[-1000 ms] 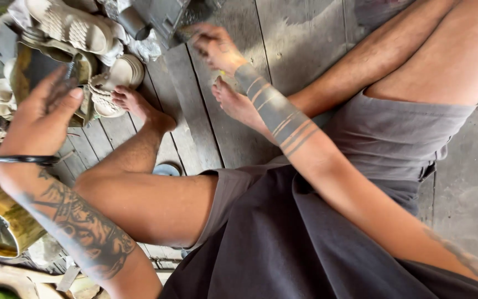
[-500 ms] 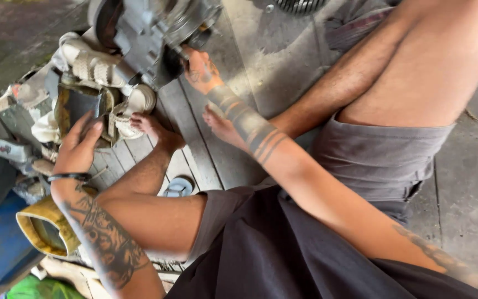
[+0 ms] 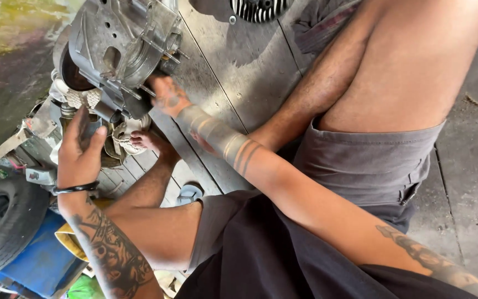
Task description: Cleaning a motorcycle engine casing by scraping off residue with a small tool while sitting on the floor.
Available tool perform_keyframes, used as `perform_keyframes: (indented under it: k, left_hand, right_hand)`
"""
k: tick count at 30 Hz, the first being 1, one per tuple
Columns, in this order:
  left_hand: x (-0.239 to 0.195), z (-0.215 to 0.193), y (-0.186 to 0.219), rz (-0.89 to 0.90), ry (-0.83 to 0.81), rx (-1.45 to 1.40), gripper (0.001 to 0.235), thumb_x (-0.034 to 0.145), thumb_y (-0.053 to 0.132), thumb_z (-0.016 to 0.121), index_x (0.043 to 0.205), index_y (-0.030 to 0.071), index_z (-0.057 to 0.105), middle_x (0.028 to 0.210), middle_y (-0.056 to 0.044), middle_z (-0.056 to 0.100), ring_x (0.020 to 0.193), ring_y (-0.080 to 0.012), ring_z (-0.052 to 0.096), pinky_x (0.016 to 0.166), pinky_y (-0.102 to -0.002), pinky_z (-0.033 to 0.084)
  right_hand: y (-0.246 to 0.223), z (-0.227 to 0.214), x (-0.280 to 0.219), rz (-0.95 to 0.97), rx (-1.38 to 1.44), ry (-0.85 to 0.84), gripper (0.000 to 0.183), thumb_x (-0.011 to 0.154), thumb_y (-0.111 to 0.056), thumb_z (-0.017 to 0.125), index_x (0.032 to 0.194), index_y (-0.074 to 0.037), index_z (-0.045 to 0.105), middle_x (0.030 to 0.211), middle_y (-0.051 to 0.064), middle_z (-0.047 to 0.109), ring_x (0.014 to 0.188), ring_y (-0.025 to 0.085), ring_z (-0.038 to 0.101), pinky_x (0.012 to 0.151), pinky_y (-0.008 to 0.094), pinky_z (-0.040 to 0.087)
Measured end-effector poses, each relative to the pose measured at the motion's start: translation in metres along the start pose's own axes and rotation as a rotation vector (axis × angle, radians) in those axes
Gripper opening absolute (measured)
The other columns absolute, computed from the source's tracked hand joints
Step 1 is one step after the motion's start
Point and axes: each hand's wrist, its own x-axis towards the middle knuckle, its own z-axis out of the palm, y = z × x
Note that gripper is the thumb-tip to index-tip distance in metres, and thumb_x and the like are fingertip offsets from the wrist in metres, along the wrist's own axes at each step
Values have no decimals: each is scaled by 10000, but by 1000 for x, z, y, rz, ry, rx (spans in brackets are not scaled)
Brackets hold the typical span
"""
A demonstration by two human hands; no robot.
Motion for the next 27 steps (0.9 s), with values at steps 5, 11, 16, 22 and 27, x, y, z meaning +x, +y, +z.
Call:
perform_keyframes:
  k: [5, 11, 16, 22, 27]
  left_hand:
    - [18, 6, 26, 86, 3, 118, 645, 1034, 215, 639, 1560, -39, 367, 1498, -308, 482, 1335, -398, 508, 1037, -471, 436]
    - [18, 19, 9, 88, -40, 123, 576, 1097, 244, 587, 1584, 8, 388, 1532, -345, 410, 1378, -563, 407, 1126, -648, 383]
    - [27, 24, -27, 201, 46, -82, 517, 1032, 232, 660, 1490, 33, 526, 1446, -286, 532, 1299, -501, 524, 1049, -545, 499]
    - [35, 27, -59, 165, 113, -92, 525, 975, 469, 677, 1451, 263, 593, 1421, -82, 606, 1298, -317, 571, 1120, -469, 460]
    - [32, 42, -74, 78, 120, -137, 569, 980, 466, 645, 1495, 254, 526, 1452, -128, 577, 1314, -350, 560, 1130, -508, 454]
  right_hand:
    - [-16, -29, 4, 93, 45, -117, 591, 780, -105, 667, 1333, -15, 479, 1031, 173, 609, 946, 327, 592, 839, 444, 527]
    - [-35, -99, -7, -182, 13, -63, 293, 910, -372, 699, 965, -86, 674, 812, 202, 715, 754, 441, 741, 617, 515, 609]
    - [-56, -198, -40, -40, -183, -473, 162, 964, -258, 614, 993, -98, 614, 685, 150, 648, 551, 337, 664, 406, 433, 489]
    - [-146, -311, -51, 368, -35, -809, 212, 1031, -236, 566, 1179, -84, 566, 629, 53, 522, 492, 154, 502, 349, 275, 457]
    - [-228, -398, -77, 495, 531, -796, 163, 1049, -126, 473, 1163, -76, 578, 610, 74, 480, 439, 108, 417, 354, 211, 339]
